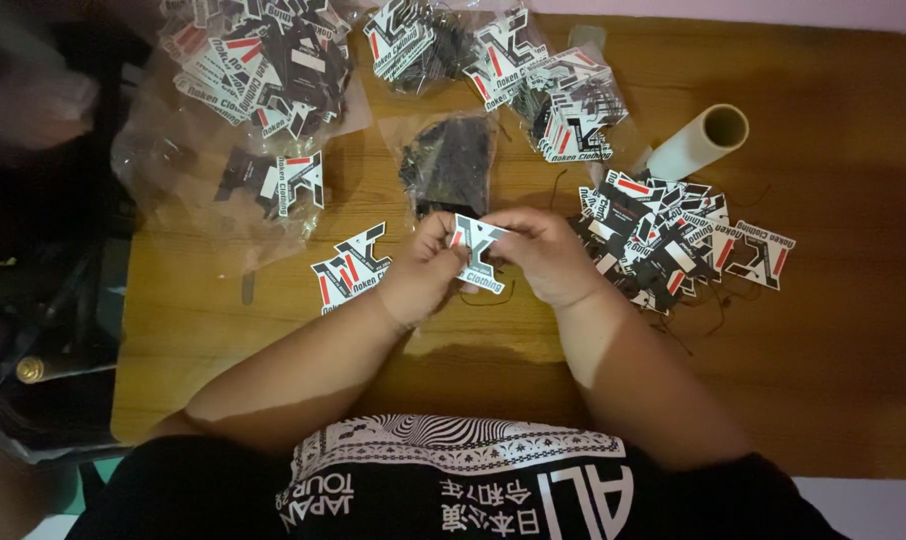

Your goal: The person repeatedly picks up small rectangular tags and threads a black string through a hole in each tag, then places the finished items on the table. The process is repeated continuously throughout the clip.

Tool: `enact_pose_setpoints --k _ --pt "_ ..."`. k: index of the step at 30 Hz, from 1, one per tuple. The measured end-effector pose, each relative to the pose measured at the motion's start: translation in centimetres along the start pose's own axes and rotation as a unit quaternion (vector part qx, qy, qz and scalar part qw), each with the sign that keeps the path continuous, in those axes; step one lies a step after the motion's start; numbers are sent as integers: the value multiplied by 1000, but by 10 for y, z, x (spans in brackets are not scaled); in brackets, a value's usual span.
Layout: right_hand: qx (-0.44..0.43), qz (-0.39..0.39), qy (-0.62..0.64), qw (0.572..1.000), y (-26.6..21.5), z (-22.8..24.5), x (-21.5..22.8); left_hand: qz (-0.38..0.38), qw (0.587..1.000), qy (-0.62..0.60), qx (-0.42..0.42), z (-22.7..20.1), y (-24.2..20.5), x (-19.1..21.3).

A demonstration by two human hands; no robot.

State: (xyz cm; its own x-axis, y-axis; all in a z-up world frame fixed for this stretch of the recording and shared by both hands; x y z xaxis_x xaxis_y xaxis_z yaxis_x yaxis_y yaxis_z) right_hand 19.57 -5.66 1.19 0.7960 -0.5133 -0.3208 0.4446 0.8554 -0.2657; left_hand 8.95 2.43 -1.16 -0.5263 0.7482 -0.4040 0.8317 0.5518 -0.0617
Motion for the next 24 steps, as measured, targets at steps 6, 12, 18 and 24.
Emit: enact_pose_setpoints --k 6,12,18,24 --pt "-26 -39 -129 991 -2 18 -8 43 998 12 -34 6 0 -1" --pt "15 -172 -68 983 1 10 12 105 991 24 -78 19 4 6" --pt "-49 -24 370 928 18 6 30 59 992 -80 -76 19 2 7" --pt "-57 65 407 909 17 8 32 -37 989 -141 -21 47 6 25"
Point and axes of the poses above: each hand's wrist, its own y-axis towards the middle knuckle, its own x-axis out of the back of the hand, z = x × y, the point moved 6 cm from there along y, towards the middle knuckle, and after that the axes turned 15 degrees about -x, right-handed, at the moved point
